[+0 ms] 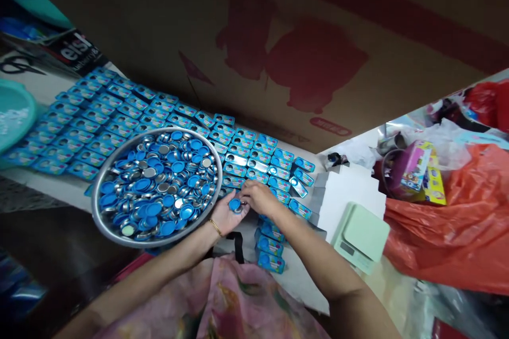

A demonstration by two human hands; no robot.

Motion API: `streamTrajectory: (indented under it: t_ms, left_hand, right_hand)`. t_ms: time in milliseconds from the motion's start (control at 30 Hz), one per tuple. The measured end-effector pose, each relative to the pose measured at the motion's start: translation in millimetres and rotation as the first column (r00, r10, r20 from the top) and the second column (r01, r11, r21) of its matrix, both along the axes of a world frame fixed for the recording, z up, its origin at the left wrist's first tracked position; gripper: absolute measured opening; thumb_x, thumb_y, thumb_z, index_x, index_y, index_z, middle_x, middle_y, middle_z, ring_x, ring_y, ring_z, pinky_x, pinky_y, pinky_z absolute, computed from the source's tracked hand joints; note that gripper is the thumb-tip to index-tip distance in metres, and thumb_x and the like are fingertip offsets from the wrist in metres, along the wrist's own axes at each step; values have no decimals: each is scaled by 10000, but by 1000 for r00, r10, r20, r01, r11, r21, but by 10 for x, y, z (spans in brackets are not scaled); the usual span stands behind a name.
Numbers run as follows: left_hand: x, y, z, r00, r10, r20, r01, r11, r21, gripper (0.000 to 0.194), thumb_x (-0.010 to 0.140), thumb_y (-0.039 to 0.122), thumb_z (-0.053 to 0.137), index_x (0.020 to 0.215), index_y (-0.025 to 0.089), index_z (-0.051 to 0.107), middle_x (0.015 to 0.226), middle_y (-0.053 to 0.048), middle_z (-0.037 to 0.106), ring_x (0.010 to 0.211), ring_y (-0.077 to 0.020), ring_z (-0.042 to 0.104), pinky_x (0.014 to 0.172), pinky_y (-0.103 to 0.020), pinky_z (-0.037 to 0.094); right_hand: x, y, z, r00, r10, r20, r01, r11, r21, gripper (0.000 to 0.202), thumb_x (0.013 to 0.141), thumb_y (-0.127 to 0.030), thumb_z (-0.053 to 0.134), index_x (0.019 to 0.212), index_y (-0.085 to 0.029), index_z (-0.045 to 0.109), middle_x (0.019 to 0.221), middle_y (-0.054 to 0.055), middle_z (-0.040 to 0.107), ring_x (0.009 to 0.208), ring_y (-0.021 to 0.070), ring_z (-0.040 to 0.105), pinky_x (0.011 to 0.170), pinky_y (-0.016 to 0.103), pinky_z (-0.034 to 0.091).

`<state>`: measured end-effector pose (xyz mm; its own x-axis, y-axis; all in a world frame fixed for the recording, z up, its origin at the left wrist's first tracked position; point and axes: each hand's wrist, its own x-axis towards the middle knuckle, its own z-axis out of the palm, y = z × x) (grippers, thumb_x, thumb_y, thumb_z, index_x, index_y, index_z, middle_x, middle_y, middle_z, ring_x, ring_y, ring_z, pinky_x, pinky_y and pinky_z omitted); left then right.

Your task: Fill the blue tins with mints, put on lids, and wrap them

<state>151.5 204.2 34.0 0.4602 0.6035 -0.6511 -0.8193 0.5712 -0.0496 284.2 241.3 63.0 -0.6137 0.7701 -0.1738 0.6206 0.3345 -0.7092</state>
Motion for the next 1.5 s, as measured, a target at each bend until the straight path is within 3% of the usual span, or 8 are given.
streamTrajectory:
  t_ms: [167,367,567,900,1100,1233,1333,1500]
  left_hand:
    - [-25,-9,-49,994,-65,-89,66,998,9,83,782,171,489,789,122,556,734,-48,612,654,-121,581,580,-252,494]
    - [-64,-11,-68,991,-108,-75,114,990,79,157,763,179,513,884,110,585,837,-86,632,725,-147,603,592,-247,488]
    - [-107,-58,-87,976,-152,-156,163,985,63,279,749,200,531,1007,107,583,1010,-156,609,871,-201,601,632,-252,488]
    - [-190,-96,-127,974,-139,-181,159,982,105,308,762,241,516,1035,113,577,1123,-151,563,928,-197,574,682,-252,479]
    - [-167,-78,-61,995,-86,-59,93,989,118,347,776,264,476,1084,116,534,1202,-137,510,1063,-221,506,876,-346,419]
    - [-113,-44,-30,999,-21,-30,25,993,115,310,776,243,463,1055,128,532,1076,-112,582,1001,-198,541,903,-383,398]
    - [-57,-33,-33,999,42,-5,-41,991,128,244,783,214,441,978,122,555,926,-77,622,874,-165,576,903,-396,398]
    - [-27,-34,-60,997,49,61,-60,982,181,259,784,205,428,984,103,556,978,-94,609,913,-172,552,918,-396,385]
  right_hand:
    - [108,104,-10,998,13,-68,-23,989,-146,180,772,-188,541,928,-210,627,873,19,593,805,121,546,738,234,418]
    - [144,166,-17,998,-23,-51,19,997,-77,139,774,-194,521,856,-209,632,836,13,607,789,120,554,721,226,413]
    - [252,1034,-95,822,-529,210,492,846,205,162,780,-223,490,894,-204,603,872,27,623,848,157,558,735,254,406]
    - [35,1910,-227,590,-391,706,508,860,52,411,612,-292,704,980,-144,597,984,138,602,926,237,569,745,288,422]
    - [96,1393,-133,706,-497,504,464,863,200,376,743,-323,587,1097,-204,538,1052,105,579,980,219,534,805,308,403]
    - [73,593,-72,979,-115,169,102,991,84,288,787,-350,527,1047,-243,590,987,29,595,911,150,544,787,239,409]
    - [52,174,-73,993,72,90,-74,997,12,222,759,-311,566,962,-258,639,913,3,610,883,135,547,760,211,409]
    - [37,52,-106,992,13,129,-19,999,42,147,761,-241,554,864,-269,655,888,2,621,884,134,550,755,210,417]
